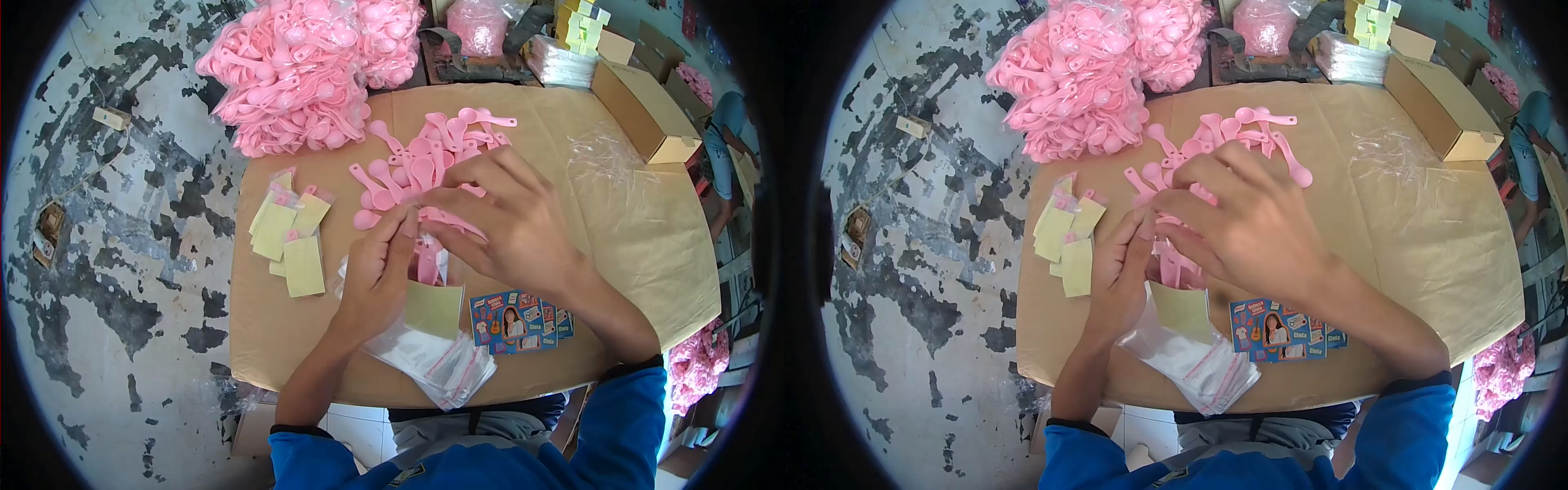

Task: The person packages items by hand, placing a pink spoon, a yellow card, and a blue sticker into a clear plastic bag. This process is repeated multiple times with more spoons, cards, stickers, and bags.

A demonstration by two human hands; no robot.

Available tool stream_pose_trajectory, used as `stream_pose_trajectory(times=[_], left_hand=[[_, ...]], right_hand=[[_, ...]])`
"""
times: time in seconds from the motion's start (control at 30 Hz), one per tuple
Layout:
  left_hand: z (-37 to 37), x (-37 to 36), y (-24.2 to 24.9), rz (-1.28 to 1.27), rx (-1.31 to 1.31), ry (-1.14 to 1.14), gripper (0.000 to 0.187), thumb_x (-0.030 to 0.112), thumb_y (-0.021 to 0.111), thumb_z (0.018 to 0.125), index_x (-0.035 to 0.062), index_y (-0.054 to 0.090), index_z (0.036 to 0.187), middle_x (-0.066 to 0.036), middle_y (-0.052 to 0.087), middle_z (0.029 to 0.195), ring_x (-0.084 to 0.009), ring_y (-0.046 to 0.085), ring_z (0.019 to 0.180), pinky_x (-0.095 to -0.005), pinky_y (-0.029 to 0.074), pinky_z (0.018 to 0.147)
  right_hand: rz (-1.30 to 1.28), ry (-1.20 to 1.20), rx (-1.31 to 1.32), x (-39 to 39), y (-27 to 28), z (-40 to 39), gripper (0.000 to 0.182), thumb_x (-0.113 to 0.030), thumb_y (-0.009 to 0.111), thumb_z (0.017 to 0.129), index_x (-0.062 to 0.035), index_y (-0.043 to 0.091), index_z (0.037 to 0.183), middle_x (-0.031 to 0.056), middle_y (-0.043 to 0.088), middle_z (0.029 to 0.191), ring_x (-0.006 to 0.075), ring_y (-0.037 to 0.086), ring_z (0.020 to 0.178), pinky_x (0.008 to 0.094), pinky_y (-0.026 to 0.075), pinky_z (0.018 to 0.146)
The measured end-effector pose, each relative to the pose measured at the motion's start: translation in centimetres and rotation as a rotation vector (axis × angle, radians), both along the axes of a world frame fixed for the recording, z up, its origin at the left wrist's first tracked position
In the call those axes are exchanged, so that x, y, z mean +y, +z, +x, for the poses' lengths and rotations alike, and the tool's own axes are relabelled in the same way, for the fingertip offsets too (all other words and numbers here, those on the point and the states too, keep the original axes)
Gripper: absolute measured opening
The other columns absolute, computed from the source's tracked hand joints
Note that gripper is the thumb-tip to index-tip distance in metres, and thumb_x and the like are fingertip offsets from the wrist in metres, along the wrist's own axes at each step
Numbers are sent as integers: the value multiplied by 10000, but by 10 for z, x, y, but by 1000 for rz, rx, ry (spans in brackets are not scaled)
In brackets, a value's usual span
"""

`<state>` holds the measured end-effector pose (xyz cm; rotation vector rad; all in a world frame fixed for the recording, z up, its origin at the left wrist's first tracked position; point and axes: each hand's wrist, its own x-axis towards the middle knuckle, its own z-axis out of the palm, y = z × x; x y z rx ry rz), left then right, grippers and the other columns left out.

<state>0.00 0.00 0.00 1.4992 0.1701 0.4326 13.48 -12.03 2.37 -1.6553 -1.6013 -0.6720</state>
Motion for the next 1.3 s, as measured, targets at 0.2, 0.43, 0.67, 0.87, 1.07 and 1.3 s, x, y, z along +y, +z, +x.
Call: stream_pose_trajectory(times=[0.2,0.43,0.67,0.87,1.07,1.3], left_hand=[[-8,1,-3,104,89,5,382,137,369,994,-52,449,1317,-11,554,730,-44,499,647,-213,423,550],[-7,5,3,447,229,-35,382,120,376,978,-69,445,1303,-79,510,627,-95,455,562,-273,353,506],[0,3,-8,577,6,-8,360,151,370,1000,-7,420,1319,-177,612,838,-157,591,610,-284,442,518],[6,4,-4,-103,42,5,329,256,282,1037,14,451,1183,-182,635,1096,-233,688,819,-281,582,582],[11,15,-10,-58,-2,100,328,268,338,1035,4,493,1151,-135,630,1104,-182,670,882,-275,570,676],[14,10,-13,-9,-134,187,359,256,336,1036,-14,493,1213,-141,600,1163,-202,630,1010,-291,546,810]], right_hand=[[-15,-15,-80,2,-6,3,209,-190,748,701,-106,692,884,-14,618,900,192,562,859,347,468,732],[-110,-17,-160,-1,-8,8,217,-171,746,646,-88,665,829,28,618,821,189,578,836,331,471,714],[-140,57,507,-7,3,16,122,-159,670,786,-58,604,801,38,611,773,167,584,725,284,462,658],[-266,675,1084,-80,24,183,245,-285,558,848,-54,608,912,5,617,864,100,546,716,225,447,671],[-172,-631,59,-119,-33,238,228,-18,576,830,-47,656,1042,93,661,931,175,623,853,299,493,782],[-402,310,762,-28,-3,56,360,-228,617,884,-43,597,1192,88,673,974,175,623,890,274,479,798]])
